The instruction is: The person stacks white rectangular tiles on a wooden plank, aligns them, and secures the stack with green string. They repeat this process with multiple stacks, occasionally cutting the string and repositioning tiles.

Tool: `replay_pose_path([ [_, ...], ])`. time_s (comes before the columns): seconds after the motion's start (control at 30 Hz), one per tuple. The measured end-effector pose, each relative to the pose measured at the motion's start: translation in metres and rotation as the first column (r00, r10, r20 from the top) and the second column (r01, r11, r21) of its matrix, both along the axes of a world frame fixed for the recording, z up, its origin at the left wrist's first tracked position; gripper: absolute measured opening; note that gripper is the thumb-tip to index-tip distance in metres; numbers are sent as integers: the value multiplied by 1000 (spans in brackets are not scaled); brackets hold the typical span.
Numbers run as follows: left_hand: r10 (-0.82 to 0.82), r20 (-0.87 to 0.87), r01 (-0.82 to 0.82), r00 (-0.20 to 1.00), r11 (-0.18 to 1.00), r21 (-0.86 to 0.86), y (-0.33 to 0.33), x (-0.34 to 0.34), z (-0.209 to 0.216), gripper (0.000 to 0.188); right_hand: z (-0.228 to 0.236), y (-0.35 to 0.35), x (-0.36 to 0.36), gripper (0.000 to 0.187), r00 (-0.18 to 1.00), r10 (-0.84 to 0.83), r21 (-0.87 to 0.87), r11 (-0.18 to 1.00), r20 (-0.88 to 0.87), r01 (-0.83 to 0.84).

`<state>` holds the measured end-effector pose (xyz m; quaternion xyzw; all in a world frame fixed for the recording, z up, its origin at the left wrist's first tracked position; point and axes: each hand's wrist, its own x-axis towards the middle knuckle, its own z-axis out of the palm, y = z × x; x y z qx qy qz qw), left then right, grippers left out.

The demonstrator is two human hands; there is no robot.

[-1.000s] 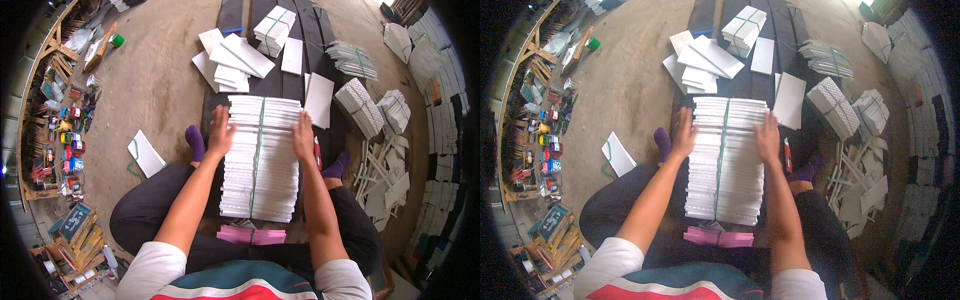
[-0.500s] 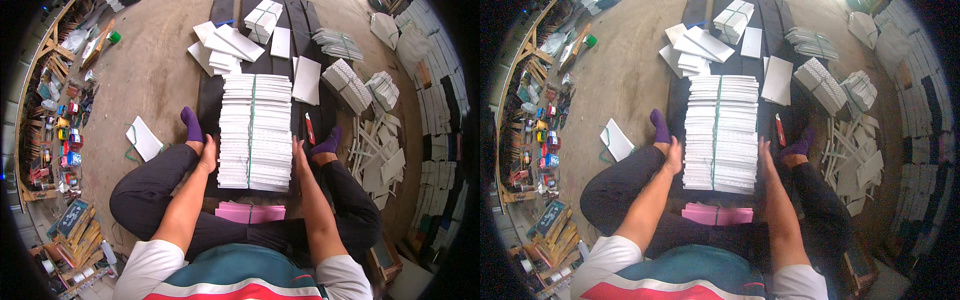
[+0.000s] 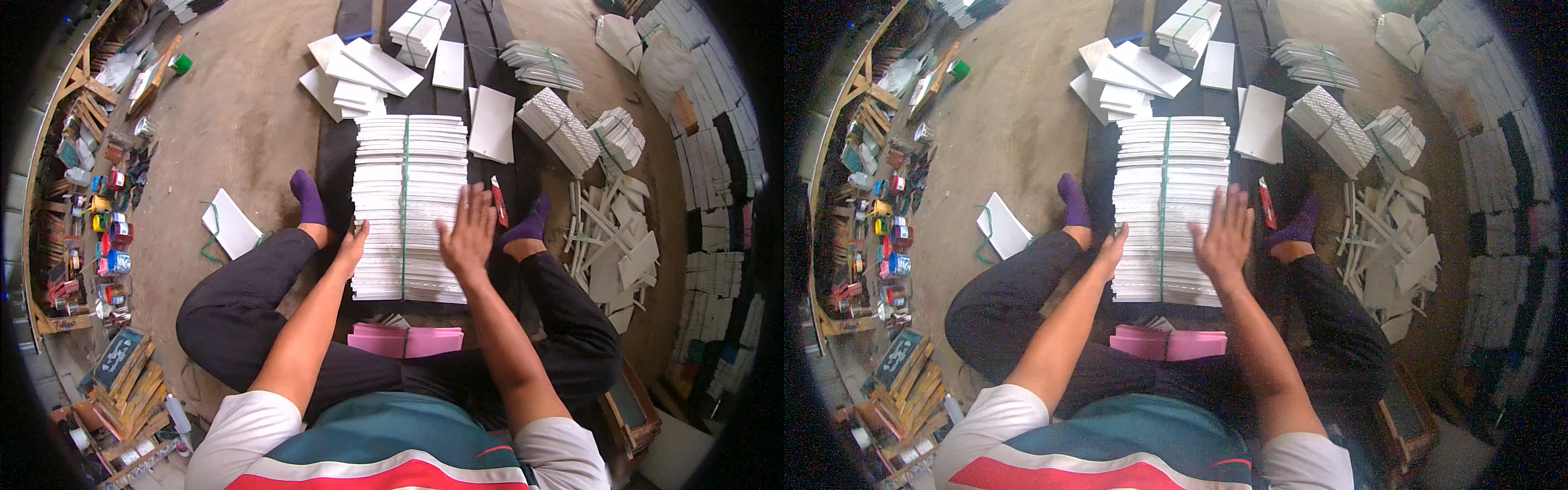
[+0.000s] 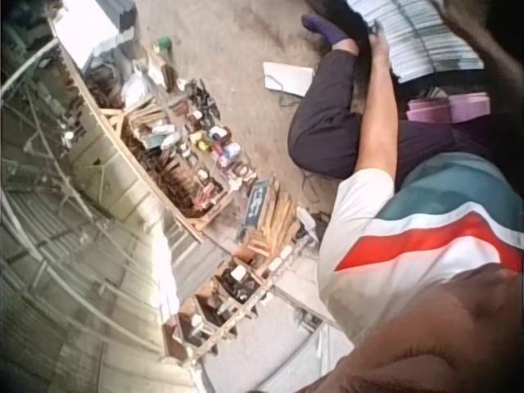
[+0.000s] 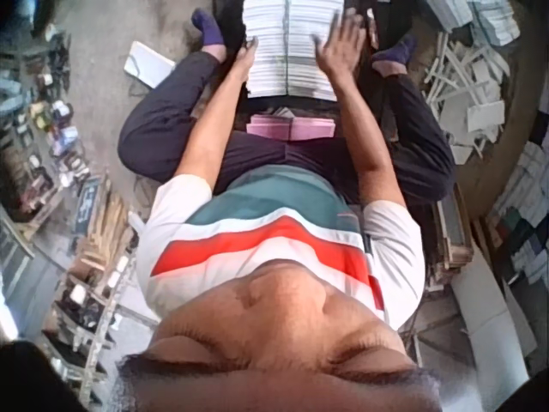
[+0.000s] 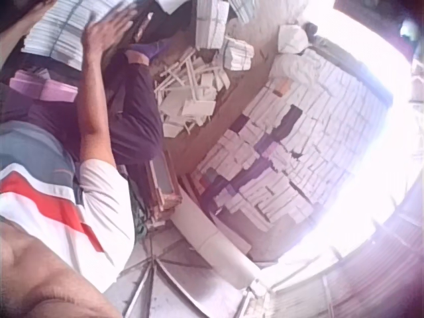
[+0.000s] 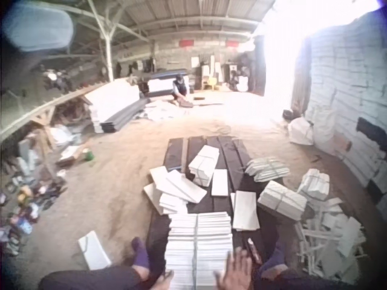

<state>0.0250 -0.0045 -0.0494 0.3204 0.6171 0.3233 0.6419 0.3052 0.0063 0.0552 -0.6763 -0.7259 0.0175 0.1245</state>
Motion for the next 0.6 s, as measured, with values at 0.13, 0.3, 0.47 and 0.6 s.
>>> replay_pose_path([
  [0.13,27,-82,-20,996,997,80,1,25,12,90,-53,-13,9,86,998,62,-200,978,-5,-62],
  [0.3,28,-214,8,976,986,168,6,6,-1,86,-47,-16,-11,84,995,102,-147,984,-23,-104],
  [0.47,69,-797,242,600,934,264,-7,28,13,82,-46,-32,-15,83,992,105,-114,987,-65,-112],
  [0.6,116,-950,591,290,759,273,-53,57,55,76,-30,-63,-21,86,985,169,-108,980,-11,-170],
])
